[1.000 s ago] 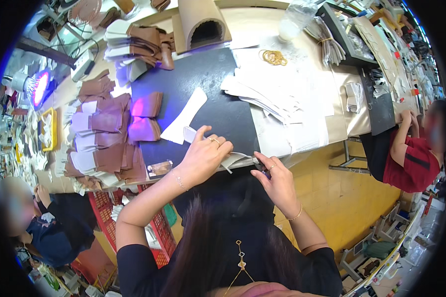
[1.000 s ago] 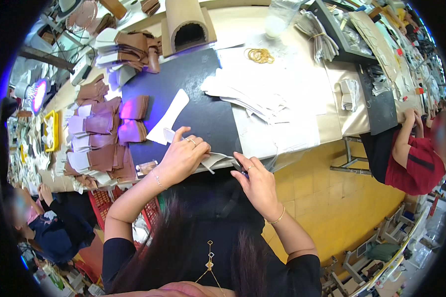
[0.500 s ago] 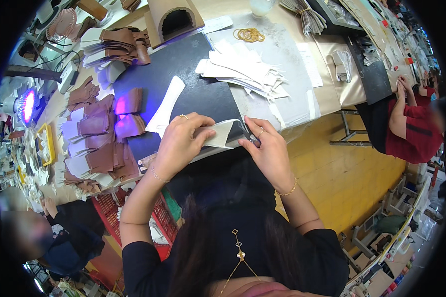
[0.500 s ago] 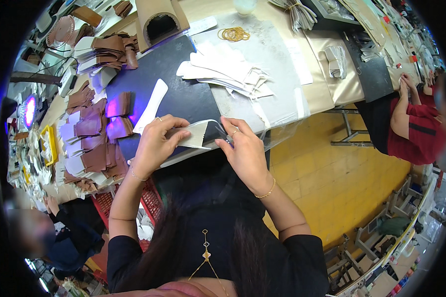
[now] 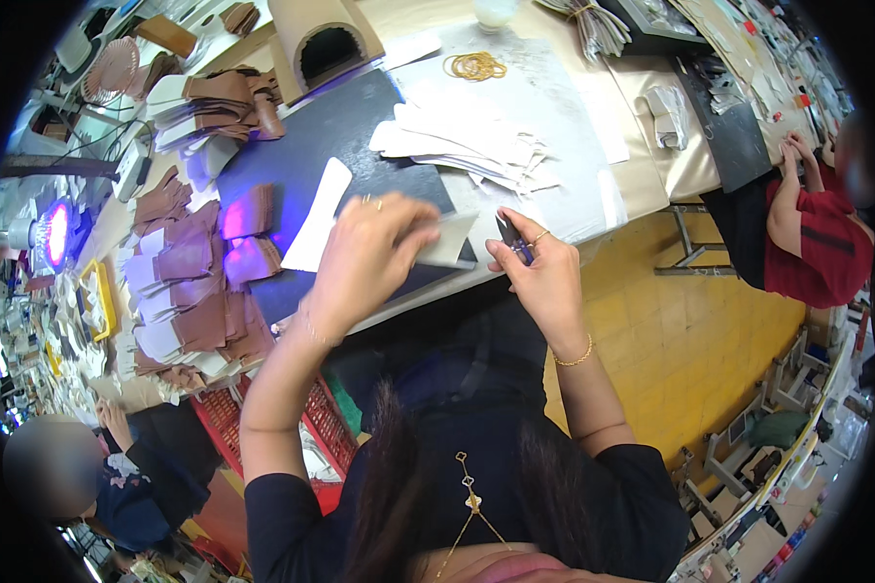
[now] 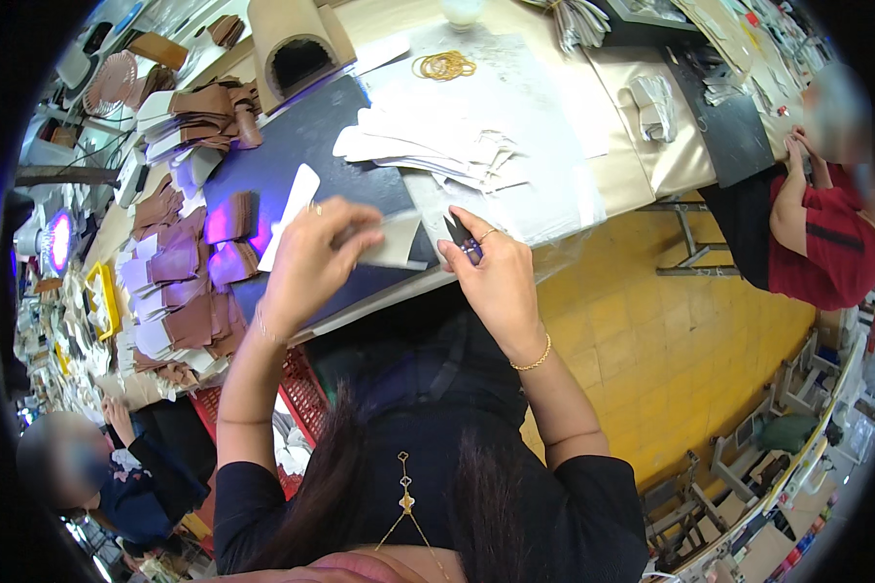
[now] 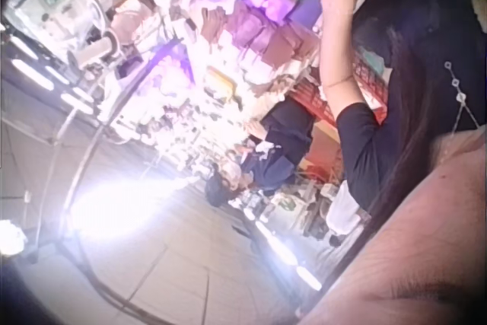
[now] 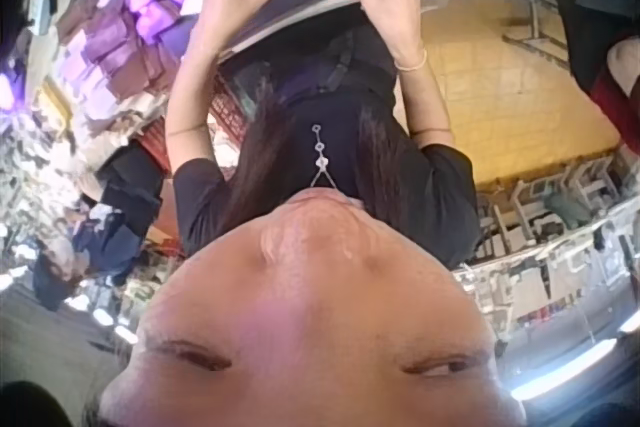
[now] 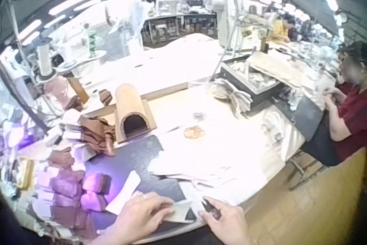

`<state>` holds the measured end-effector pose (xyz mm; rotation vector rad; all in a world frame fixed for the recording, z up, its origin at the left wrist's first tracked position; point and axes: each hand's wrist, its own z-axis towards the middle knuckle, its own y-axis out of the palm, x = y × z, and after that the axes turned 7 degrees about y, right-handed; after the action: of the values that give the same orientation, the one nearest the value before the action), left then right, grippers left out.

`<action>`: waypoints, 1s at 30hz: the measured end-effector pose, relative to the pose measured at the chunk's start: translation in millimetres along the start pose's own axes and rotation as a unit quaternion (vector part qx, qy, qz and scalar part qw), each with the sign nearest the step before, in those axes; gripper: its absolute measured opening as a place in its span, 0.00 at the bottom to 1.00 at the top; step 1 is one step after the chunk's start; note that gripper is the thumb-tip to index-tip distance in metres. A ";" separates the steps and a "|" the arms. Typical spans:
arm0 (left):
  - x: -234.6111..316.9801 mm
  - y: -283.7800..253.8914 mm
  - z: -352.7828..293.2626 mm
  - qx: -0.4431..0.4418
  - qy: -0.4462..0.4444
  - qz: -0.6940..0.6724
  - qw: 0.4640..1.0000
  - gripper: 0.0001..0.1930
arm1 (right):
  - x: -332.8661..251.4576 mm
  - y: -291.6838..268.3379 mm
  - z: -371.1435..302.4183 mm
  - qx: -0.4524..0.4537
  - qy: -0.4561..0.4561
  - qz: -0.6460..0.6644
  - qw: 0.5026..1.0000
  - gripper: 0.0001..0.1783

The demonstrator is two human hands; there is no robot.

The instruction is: The person cuts white fabric pieces on a table using a small blade, repeatedly picking up pieces, aligning them, and trimming edges. The person places cut pieces aside and continues the process with additional fabric pieces.

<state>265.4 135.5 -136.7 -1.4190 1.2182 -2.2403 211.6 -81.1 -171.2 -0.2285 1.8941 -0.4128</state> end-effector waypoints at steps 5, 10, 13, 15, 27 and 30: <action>-19.8 15.8 81.9 0.084 0.127 0.142 0.978 0.14 | -10.1 -20.5 -13.9 -0.016 0.086 0.056 0.995 0.21; -54.7 18.0 35.9 0.154 -0.015 0.218 0.964 0.20 | -7.0 -32.1 -15.7 -0.062 0.123 0.115 0.984 0.17; -70.0 32.6 -31.1 0.099 -0.202 0.271 0.936 0.23 | -2.4 -29.2 -5.6 -0.083 0.101 0.104 0.986 0.16; -68.8 47.8 -66.8 0.099 -0.172 0.256 0.946 0.24 | -2.7 -23.9 -0.7 -0.084 0.064 0.082 0.991 0.15; 11.2 48.4 -104.2 0.157 -0.152 -0.143 0.965 0.14 | -28.0 29.0 7.4 -0.236 -0.035 0.045 0.970 0.19; 7.4 31.9 -93.9 0.191 -0.203 -0.277 0.919 0.10 | -37.7 38.9 0.5 -0.247 -0.113 -0.018 0.962 0.26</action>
<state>176.4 160.5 -173.2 -2.0881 0.2385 -2.1504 227.0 -32.1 -153.8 -0.6166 1.7395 0.0708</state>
